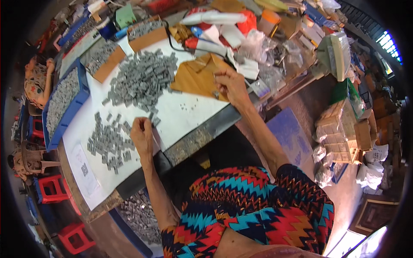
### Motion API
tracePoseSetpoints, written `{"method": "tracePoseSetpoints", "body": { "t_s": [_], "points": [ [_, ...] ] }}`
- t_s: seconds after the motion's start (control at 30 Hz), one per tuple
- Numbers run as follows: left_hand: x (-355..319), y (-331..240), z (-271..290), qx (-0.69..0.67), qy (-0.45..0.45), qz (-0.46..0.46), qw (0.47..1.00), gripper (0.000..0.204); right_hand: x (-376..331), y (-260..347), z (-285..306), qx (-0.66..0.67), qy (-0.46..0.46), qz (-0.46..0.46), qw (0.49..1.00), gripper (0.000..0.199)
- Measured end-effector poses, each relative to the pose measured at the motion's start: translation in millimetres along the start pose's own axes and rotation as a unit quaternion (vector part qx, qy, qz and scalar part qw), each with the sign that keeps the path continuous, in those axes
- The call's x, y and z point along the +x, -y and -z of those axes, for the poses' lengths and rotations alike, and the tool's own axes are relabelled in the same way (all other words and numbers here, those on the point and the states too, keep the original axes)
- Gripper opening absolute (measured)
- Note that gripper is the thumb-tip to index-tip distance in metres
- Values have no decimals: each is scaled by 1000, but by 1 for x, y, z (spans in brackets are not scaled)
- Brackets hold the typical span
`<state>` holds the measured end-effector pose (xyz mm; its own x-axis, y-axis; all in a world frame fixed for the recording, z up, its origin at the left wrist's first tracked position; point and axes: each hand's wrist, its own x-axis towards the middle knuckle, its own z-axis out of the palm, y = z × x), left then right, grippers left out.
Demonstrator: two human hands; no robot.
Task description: Inspecting and sorting small rectangular metal components on a workbench.
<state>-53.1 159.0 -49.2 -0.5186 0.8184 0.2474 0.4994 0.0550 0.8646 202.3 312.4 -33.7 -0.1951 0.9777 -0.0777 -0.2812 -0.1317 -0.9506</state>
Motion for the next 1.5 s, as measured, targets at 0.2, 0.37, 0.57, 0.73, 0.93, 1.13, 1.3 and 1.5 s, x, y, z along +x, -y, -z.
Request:
{"method": "tracePoseSetpoints", "body": {
  "t_s": [0.2, 0.37, 0.57, 0.73, 0.93, 1.13, 1.3, 1.5],
  "points": [
    [5, 3, -2, 14, 4, 24, 1000, 16, 2, -1, -2, 5, 17, 17, 1000, 14],
    [-3, 4, -1, -1, 2, 16, 1000, 15, -6, -3, 4, 13, 19, 27, 999, 16],
    [-5, 8, 0, -17, 3, 36, 999, 15, -9, -6, 6, 14, 21, 31, 999, 16],
    [-3, 7, 6, -25, -5, 27, 999, 14, -1, -14, 13, 73, 33, -12, 997, 16],
    [2, 0, 3, -175, 21, 93, 980, 15, 0, -12, 24, 70, 40, -6, 997, 18],
    [-1, -5, 11, -372, 41, 192, 907, 10, -1, -15, 21, 55, 69, -1, 996, 14],
    [-2, -10, 16, -424, 71, 202, 880, 9, -2, -11, 15, 49, 103, -4, 994, 13],
    [-12, -26, 9, -490, 79, 215, 841, 9, -19, 0, -11, 2, 144, -11, 989, 11]
  ]
}}
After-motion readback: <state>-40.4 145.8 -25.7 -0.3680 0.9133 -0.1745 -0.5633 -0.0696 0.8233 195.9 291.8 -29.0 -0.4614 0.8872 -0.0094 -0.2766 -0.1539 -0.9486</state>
